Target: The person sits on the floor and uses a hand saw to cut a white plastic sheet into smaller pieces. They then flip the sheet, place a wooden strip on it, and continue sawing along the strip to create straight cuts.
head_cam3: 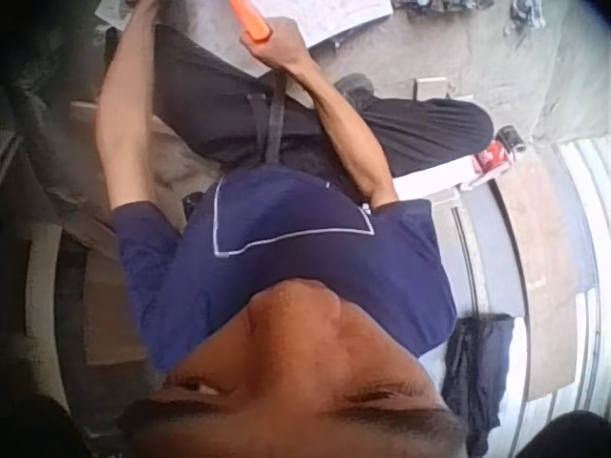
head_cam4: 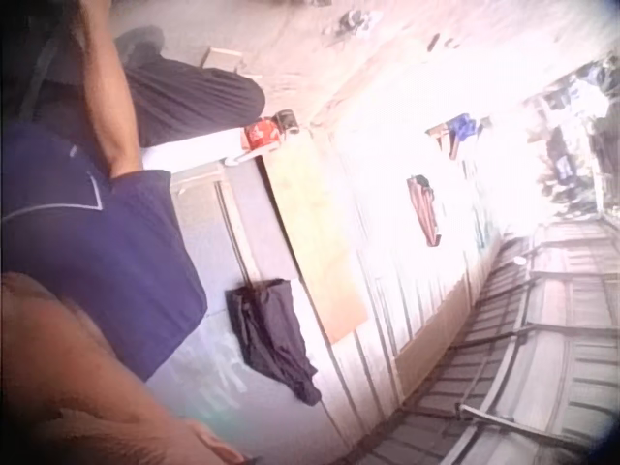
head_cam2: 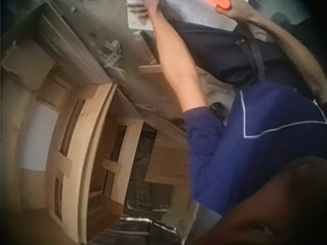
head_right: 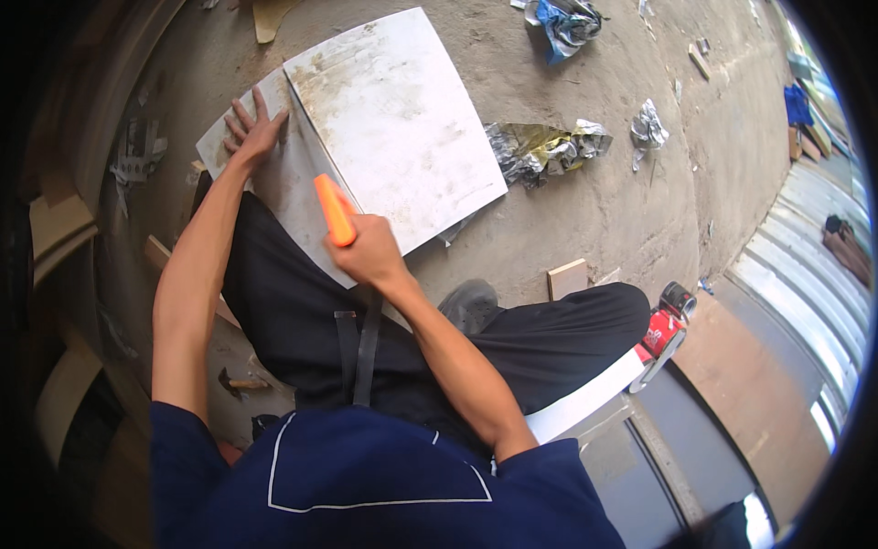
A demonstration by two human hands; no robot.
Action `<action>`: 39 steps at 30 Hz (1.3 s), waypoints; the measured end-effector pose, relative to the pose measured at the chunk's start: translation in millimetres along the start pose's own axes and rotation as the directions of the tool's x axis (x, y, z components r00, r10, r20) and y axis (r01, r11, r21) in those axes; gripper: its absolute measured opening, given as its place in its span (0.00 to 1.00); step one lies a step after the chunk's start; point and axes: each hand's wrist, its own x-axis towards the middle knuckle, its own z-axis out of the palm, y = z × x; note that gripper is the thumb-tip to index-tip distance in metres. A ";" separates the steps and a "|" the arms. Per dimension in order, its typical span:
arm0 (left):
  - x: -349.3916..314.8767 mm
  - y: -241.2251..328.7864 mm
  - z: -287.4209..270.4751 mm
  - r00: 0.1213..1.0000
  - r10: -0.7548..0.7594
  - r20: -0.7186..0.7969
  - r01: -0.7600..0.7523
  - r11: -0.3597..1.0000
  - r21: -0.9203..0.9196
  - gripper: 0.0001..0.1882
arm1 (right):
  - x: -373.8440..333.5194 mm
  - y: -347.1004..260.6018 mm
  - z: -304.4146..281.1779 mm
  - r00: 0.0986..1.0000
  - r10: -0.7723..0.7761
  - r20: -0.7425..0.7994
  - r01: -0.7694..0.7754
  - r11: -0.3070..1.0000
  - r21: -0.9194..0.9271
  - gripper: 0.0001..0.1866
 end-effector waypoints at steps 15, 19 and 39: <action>-8.7 13.1 -5.2 0.999 -0.009 0.053 0.008 1.000 0.012 0.48 | -18.7 15.5 -8.3 0.998 0.055 -0.026 -0.055 0.998 -0.022 0.14; -9.2 5.4 -6.6 0.999 -0.006 0.046 0.007 1.000 -0.007 0.48 | -71.4 1.1 -33.1 0.998 0.061 0.010 -0.061 0.997 -0.043 0.12; -8.7 6.0 -5.7 0.999 -0.022 0.024 0.022 1.000 0.010 0.47 | -106.4 36.5 -63.6 0.972 0.225 0.072 -0.234 0.957 0.170 0.11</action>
